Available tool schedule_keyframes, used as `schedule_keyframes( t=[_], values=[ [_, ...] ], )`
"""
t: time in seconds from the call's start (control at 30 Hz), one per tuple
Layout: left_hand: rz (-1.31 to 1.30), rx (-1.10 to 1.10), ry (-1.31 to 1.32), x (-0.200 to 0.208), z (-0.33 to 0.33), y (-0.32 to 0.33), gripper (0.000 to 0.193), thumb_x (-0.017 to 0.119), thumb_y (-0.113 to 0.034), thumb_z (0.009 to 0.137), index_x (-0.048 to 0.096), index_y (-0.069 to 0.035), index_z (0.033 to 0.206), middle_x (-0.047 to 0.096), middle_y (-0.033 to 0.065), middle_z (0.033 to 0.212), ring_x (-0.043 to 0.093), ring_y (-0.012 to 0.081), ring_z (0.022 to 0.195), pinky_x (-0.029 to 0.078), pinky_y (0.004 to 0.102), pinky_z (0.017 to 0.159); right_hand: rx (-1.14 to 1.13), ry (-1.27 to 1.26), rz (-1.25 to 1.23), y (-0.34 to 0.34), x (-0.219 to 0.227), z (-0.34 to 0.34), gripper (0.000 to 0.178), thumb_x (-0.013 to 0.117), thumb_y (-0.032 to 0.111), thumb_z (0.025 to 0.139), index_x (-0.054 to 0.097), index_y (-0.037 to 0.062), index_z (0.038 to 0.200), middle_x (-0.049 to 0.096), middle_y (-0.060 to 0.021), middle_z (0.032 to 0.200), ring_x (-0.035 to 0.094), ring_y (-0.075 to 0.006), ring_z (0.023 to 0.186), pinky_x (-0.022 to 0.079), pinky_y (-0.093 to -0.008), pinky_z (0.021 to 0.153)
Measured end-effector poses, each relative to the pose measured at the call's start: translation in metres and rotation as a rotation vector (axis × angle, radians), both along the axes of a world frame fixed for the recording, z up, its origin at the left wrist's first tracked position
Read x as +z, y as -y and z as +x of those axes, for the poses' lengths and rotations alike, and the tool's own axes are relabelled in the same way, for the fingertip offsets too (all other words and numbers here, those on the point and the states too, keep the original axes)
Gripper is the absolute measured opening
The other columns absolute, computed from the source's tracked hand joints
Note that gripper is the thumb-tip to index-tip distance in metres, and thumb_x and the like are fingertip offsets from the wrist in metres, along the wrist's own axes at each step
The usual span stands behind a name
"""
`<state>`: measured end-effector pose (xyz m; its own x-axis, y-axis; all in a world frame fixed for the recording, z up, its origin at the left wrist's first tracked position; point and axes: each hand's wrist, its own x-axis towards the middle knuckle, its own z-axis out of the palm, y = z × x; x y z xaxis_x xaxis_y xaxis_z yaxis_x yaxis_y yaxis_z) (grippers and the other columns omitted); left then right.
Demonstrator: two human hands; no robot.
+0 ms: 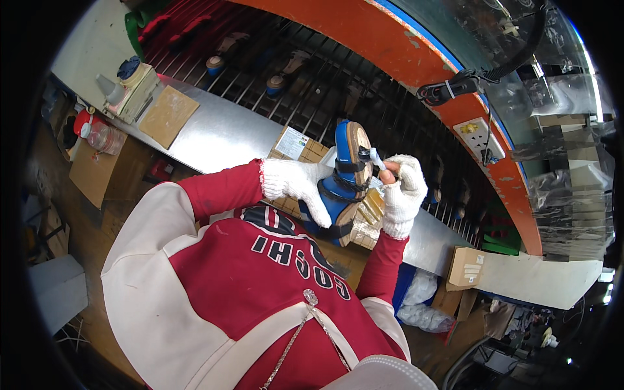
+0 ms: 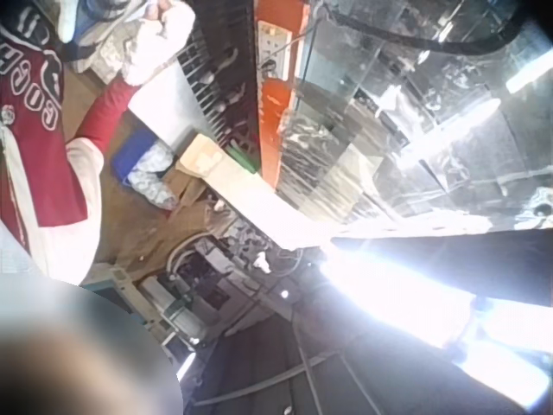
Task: The person repeatedly applies glue to the sole of a blue and black sandal using a small brush. They dip the brush into a container of glue and spread it across the sole, rotating the sandal to cover different areas.
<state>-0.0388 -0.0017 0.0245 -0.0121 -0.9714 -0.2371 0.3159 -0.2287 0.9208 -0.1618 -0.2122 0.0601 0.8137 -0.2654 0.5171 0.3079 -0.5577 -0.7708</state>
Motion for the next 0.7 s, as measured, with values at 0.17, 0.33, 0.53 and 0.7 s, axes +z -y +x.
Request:
schedule_keyframes(
  t=[0.17,0.33,0.53,0.7],
  values=[
    [0.045,-0.052,-0.225,0.000,-0.004,-0.002,0.093,0.093,-0.004,0.062,0.047,-0.003,0.143,0.063,0.0165,0.130,0.063,0.0261,0.117,0.053,0.0361,0.099,0.047,0.014,-0.002,0.015,0.000,0.003,0.016,0.079,0.008,0.078,0.073,-0.0012,0.090,0.065,-0.0089,0.093,0.061,-0.0175,0.084,0.047,-0.0289,0.073],
    [0.115,-0.099,-0.292,0.007,-0.005,-0.002,0.090,0.090,0.002,0.064,0.046,-0.002,0.143,0.062,0.0170,0.131,0.061,0.0264,0.119,0.053,0.0369,0.100,0.000,-0.043,0.089,0.021,-0.011,0.008,0.015,0.078,0.007,0.078,0.073,-0.0013,0.089,0.065,-0.0080,0.094,0.060,-0.0159,0.086,0.047,-0.0277,0.073],
    [0.068,0.007,-0.423,-0.011,-0.002,-0.012,0.096,0.088,-0.010,0.073,0.032,0.000,0.151,0.052,0.0191,0.142,0.055,0.0281,0.128,0.047,0.0416,0.107,-0.109,-0.192,0.293,0.017,-0.070,-0.032,0.015,0.076,0.009,0.083,0.071,-0.0031,0.091,0.061,-0.0051,0.093,0.057,-0.0129,0.083,0.044,-0.0261,0.070],
    [0.002,0.340,-0.453,-0.040,0.012,-0.046,0.106,0.090,-0.040,0.071,0.032,-0.009,0.154,0.044,0.0110,0.152,0.044,0.0282,0.139,0.041,0.0428,0.114,-0.373,-0.411,0.489,-0.003,-0.151,-0.086,0.014,0.075,0.008,0.084,0.072,-0.0036,0.092,0.058,-0.0011,0.084,0.053,-0.0090,0.080,0.042,-0.0246,0.069]
  ],
)
